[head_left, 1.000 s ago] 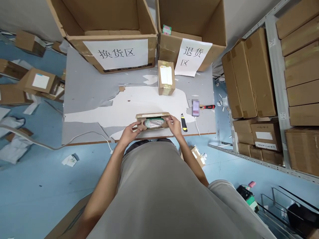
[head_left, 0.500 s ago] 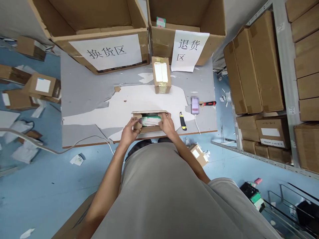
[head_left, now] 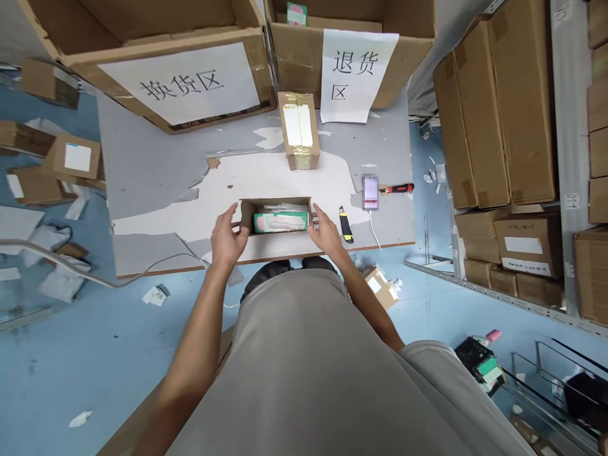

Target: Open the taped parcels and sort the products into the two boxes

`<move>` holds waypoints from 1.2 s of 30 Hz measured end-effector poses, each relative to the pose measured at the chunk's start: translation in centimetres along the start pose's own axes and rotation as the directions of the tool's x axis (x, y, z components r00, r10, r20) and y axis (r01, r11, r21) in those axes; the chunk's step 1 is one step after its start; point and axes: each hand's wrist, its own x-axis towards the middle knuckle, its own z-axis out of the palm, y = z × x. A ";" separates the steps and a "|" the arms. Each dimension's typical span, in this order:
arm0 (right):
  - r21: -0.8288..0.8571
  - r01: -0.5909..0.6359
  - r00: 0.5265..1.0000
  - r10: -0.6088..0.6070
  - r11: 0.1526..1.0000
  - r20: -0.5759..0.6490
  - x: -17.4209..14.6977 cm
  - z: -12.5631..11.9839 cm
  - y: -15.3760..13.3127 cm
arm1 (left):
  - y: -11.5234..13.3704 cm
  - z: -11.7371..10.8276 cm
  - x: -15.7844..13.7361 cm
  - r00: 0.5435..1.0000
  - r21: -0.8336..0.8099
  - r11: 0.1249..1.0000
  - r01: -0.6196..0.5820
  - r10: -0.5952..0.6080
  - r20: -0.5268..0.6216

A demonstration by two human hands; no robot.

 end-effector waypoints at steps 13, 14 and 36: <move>-0.145 0.242 0.970 -0.244 0.959 0.000 -0.8 -1.3 -1.1 | 1.1 -0.8 -0.2 0.963 0.215 0.941 -0.263 0.245 0.110; -0.165 0.302 0.953 -0.296 0.939 0.059 -0.7 -1.2 -1.4 | 1.4 -0.6 0.0 0.945 0.216 0.929 -0.300 0.259 0.200; -0.267 0.241 0.952 -0.175 0.933 0.250 1.4 -1.9 -1.1 | 0.8 4.2 8.0 0.788 0.381 0.784 -0.490 0.212 0.579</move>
